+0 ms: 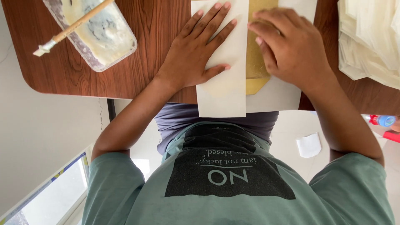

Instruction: Folding paper and applying glue with a brush to assemble a bag.

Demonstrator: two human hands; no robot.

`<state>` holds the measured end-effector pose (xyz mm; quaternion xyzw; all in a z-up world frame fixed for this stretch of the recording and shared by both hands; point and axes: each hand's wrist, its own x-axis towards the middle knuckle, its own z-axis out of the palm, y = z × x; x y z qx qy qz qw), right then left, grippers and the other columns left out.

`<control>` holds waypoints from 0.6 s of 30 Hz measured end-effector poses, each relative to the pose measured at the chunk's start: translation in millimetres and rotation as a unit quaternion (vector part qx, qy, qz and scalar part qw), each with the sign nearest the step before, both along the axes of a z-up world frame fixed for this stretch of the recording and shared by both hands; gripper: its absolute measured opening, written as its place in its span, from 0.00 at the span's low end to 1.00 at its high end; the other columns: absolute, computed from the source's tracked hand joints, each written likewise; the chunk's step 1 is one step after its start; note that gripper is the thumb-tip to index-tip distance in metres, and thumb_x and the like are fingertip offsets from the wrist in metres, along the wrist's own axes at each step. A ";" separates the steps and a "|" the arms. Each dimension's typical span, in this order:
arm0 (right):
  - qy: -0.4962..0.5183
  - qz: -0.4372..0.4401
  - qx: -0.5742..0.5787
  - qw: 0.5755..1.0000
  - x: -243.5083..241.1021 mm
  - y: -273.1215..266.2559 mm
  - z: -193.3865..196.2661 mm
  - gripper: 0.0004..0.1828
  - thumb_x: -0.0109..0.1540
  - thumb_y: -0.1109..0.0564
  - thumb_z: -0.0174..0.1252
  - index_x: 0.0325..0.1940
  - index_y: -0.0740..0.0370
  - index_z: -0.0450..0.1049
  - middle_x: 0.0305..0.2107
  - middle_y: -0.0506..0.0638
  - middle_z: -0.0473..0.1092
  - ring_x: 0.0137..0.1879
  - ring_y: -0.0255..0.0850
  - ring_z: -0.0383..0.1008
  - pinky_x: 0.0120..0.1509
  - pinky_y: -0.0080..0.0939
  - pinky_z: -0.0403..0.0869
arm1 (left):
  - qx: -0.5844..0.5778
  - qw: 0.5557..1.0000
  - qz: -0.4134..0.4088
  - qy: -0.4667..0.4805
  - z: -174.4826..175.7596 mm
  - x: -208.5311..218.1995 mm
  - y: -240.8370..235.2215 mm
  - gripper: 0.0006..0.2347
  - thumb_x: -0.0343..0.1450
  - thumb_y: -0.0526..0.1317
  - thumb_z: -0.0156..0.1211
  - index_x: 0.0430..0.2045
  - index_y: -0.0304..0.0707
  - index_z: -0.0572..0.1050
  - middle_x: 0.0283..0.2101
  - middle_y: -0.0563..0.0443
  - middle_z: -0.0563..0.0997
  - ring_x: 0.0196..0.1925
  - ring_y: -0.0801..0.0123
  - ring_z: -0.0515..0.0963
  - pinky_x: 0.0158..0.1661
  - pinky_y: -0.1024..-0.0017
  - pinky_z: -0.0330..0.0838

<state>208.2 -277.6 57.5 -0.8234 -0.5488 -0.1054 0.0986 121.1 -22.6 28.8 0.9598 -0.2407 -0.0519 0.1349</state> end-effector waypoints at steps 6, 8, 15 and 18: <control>0.019 -0.057 -0.001 0.998 48.4 3.5 -33.7 0.25 0.61 0.69 0.56 0.64 0.61 0.72 0.45 0.53 0.72 0.49 0.53 0.72 0.48 0.52 0.70 | 0.017 1.000 0.002 0.004 0.6 0.5 -2.2 0.41 0.78 0.71 0.43 0.77 0.38 0.50 0.78 0.38 0.45 0.81 0.52 0.44 0.76 0.55 0.38; 0.024 -0.076 0.007 0.997 54.6 9.0 -41.0 0.26 0.57 0.69 0.56 0.60 0.62 0.71 0.41 0.49 0.73 0.47 0.52 0.72 0.46 0.51 0.67 | 0.017 1.000 0.003 -0.015 -1.9 2.1 -2.4 0.43 0.76 0.74 0.41 0.77 0.39 0.51 0.78 0.38 0.47 0.81 0.52 0.46 0.76 0.56 0.39; 0.007 -0.065 0.070 0.995 53.3 14.0 -40.9 0.20 0.61 0.68 0.61 0.58 0.64 0.79 0.55 0.53 0.71 0.57 0.53 0.68 0.56 0.54 0.67 | 0.028 0.999 0.035 -0.001 -2.9 2.7 -5.2 0.43 0.75 0.76 0.45 0.77 0.43 0.50 0.79 0.43 0.47 0.82 0.57 0.47 0.78 0.60 0.42; 0.012 -0.064 0.060 0.996 52.5 14.2 -39.4 0.20 0.61 0.67 0.62 0.58 0.65 0.79 0.59 0.54 0.71 0.58 0.53 0.68 0.57 0.55 0.67 | 0.017 0.999 0.043 -0.001 -3.8 2.7 -5.0 0.43 0.74 0.75 0.47 0.77 0.44 0.52 0.79 0.44 0.49 0.82 0.58 0.48 0.77 0.60 0.42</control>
